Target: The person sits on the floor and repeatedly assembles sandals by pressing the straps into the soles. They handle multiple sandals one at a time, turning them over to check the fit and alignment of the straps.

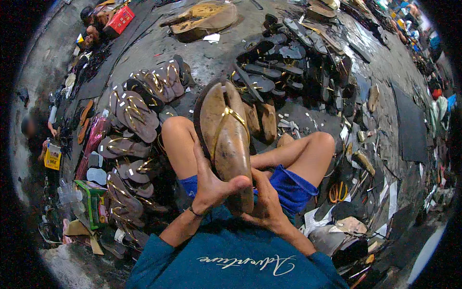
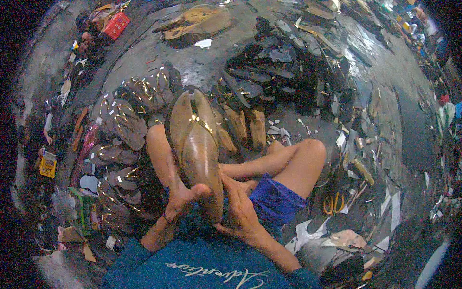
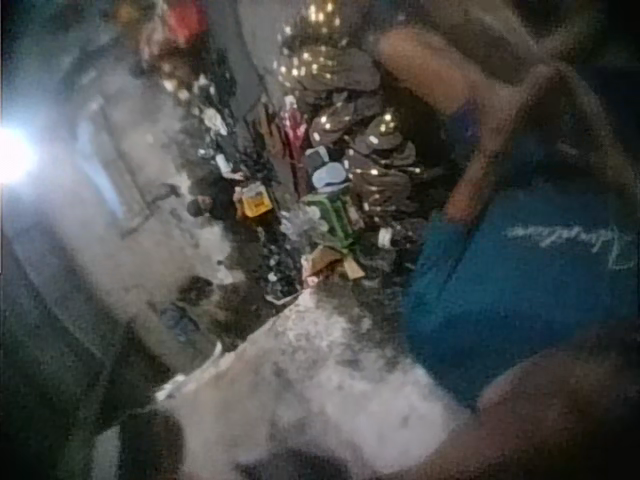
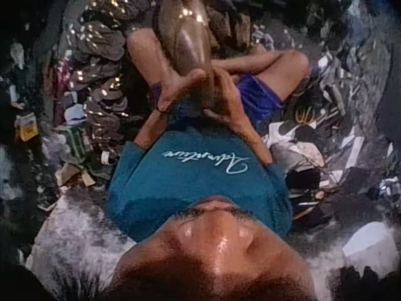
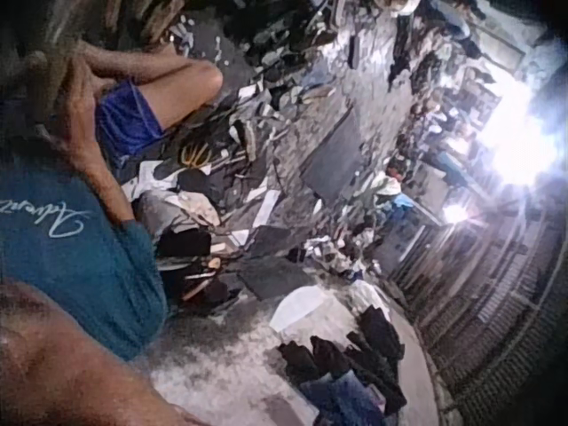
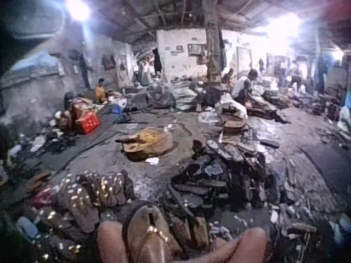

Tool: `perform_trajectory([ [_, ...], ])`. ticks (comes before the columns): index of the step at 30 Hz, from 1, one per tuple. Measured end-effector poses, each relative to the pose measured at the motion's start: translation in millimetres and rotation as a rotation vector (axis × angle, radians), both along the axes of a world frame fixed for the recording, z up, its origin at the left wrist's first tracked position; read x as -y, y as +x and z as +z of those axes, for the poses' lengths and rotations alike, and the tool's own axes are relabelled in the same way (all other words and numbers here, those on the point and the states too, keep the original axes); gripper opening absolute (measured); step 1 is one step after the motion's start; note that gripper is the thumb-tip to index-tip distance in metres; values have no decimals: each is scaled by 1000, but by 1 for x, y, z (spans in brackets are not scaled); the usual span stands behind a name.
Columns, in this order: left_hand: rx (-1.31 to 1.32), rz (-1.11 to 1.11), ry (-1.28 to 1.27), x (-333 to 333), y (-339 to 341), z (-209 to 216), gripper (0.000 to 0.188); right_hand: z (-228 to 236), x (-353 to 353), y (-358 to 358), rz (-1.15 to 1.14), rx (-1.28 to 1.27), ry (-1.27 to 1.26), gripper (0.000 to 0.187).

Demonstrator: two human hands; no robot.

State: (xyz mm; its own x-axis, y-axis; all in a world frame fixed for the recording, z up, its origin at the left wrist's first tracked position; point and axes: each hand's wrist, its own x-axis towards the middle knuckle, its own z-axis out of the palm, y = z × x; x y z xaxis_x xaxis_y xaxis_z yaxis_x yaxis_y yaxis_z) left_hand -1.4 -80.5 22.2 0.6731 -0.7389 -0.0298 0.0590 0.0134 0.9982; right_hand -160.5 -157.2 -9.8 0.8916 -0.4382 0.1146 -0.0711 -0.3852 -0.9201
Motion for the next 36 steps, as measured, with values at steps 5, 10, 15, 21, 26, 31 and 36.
perform_trajectory([
  [5, 276, -100, 57, -4, -7, 10, 142, 0, 3, -9, 67, 94, 557, 111],
  [10, 839, -260, 250, -11, -5, 20, 58, 12, 6, -11, -112, 354, 1316, 116],
  [15, 7, -530, 493, -19, -2, 21, 33, 7, -3, -34, -162, 507, 1607, 107],
  [21, -237, -502, 265, -49, -55, -12, 28, 29, -21, -60, -463, 398, 1635, 99],
  [26, -335, -507, 264, -63, -60, -9, 28, 9, -27, -74, -314, 553, 1763, 92],
  [31, -358, -444, 267, -71, -57, 4, 30, 24, -15, -61, -333, 629, 1697, 97],
  [36, -517, -514, 204, -73, -28, -34, 36, 48, -4, -39, -388, 917, 1442, 102],
])
